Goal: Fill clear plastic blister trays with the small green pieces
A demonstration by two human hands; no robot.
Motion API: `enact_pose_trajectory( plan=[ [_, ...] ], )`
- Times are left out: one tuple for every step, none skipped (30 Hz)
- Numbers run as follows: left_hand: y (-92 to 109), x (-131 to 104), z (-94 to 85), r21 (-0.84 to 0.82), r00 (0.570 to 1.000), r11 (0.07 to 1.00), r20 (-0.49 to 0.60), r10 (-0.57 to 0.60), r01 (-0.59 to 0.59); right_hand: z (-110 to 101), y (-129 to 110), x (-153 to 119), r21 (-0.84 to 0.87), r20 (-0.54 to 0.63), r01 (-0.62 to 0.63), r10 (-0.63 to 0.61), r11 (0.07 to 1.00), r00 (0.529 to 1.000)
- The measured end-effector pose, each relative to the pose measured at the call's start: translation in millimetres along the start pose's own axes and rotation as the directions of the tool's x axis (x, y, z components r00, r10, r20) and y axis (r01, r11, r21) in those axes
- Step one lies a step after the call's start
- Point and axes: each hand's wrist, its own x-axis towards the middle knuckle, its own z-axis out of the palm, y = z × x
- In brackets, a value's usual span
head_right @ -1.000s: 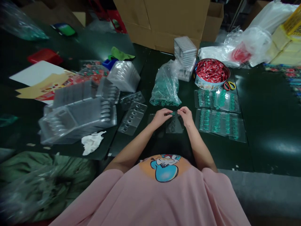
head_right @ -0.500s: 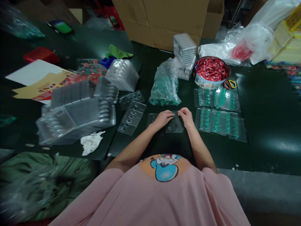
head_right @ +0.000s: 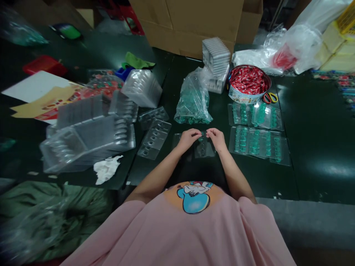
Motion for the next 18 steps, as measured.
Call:
enact_pose_trajectory(
  plan=[
    [0, 0, -1.1, -0.001, 1.000, 1.000, -0.002, -0.013, 0.013, 1, -1, 0, 0.008, 0.005, -0.012, 0.012, 1.000, 1.000],
    [0, -1, -2.3, 0.008, 1.000, 1.000, -0.003, -0.030, 0.030, 2, -1, 1, 0.014, 0.009, -0.020, 0.020, 1.000, 1.000],
    [0, -1, -3.4, 0.021, 0.999, 0.999, -0.008, -0.050, 0.050, 2, -1, 1, 0.016, 0.011, -0.025, 0.025, 1.000, 1.000],
    [-1, -2, -4.7, 0.034, 0.997, 0.997, -0.020, -0.073, 0.073, 2, 0, 1, 0.015, 0.010, -0.026, 0.025, 1.000, 1.000],
    [-2, -4, -6.1, 0.045, 0.995, 0.994, -0.031, -0.094, 0.095, 2, 1, 1, 0.011, 0.010, -0.023, 0.023, 1.000, 1.000],
    [-3, -5, -7.7, 0.054, 0.994, 0.993, -0.039, -0.107, 0.109, 1, 2, 1, 0.008, 0.013, -0.017, 0.017, 1.000, 1.000],
    [-4, -7, -9.4, 0.065, 0.994, 0.992, -0.036, -0.103, 0.106, 0, 3, 1, 0.004, 0.019, -0.011, 0.010, 1.000, 1.000],
    [-5, -9, -11.1, 0.076, 0.996, 0.994, -0.019, -0.082, 0.083, -1, 5, 0, 0.001, 0.024, -0.003, 0.003, 1.000, 1.000],
    [-5, -12, -12.8, 0.086, 0.999, 0.995, 0.008, -0.049, 0.048, -2, 7, 0, 0.000, 0.028, 0.003, -0.003, 1.000, 1.000],
    [-6, -15, -14.4, 0.097, 0.999, 0.995, 0.039, -0.014, 0.010, -2, 8, -1, 0.001, 0.031, 0.007, -0.007, 1.000, 1.000],
    [-6, -18, -15.7, 0.109, 0.997, 0.994, 0.070, 0.014, -0.022, -3, 9, -2, 0.002, 0.033, 0.010, -0.011, 1.000, 0.999],
    [-6, -21, -16.7, 0.124, 0.994, 0.991, 0.099, 0.035, -0.047, -3, 9, -3, 0.004, 0.035, 0.015, -0.015, 1.000, 0.999],
    [-6, -24, -17.4, 0.142, 0.991, 0.988, 0.127, 0.050, -0.068, -3, 9, -4, 0.006, 0.039, 0.020, -0.021, 1.000, 0.999],
    [-6, -27, -17.6, 0.164, 0.986, 0.983, 0.154, 0.062, -0.087, -2, 9, -5, 0.008, 0.047, 0.026, -0.027, 1.000, 0.999],
    [-6, -30, -17.4, 0.187, 0.981, 0.976, 0.179, 0.078, -0.112, -1, 9, -6, 0.010, 0.058, 0.031, -0.032, 0.999, 0.998],
    [-7, -32, -16.7, 0.209, 0.974, 0.967, 0.203, 0.101, -0.144, 0, 8, -7, 0.009, 0.069, 0.036, -0.036, 0.999, 0.997],
    [-7, -34, -15.4, 0.233, 0.966, 0.956, 0.225, 0.126, -0.179, 1, 7, -8, 0.006, 0.080, 0.039, -0.039, 0.999, 0.996],
    [-8, -36, -13.8, 0.259, 0.958, 0.942, 0.244, 0.151, -0.214, 3, 7, -9, 0.002, 0.090, 0.042, -0.042, 0.999, 0.995]
  ],
)
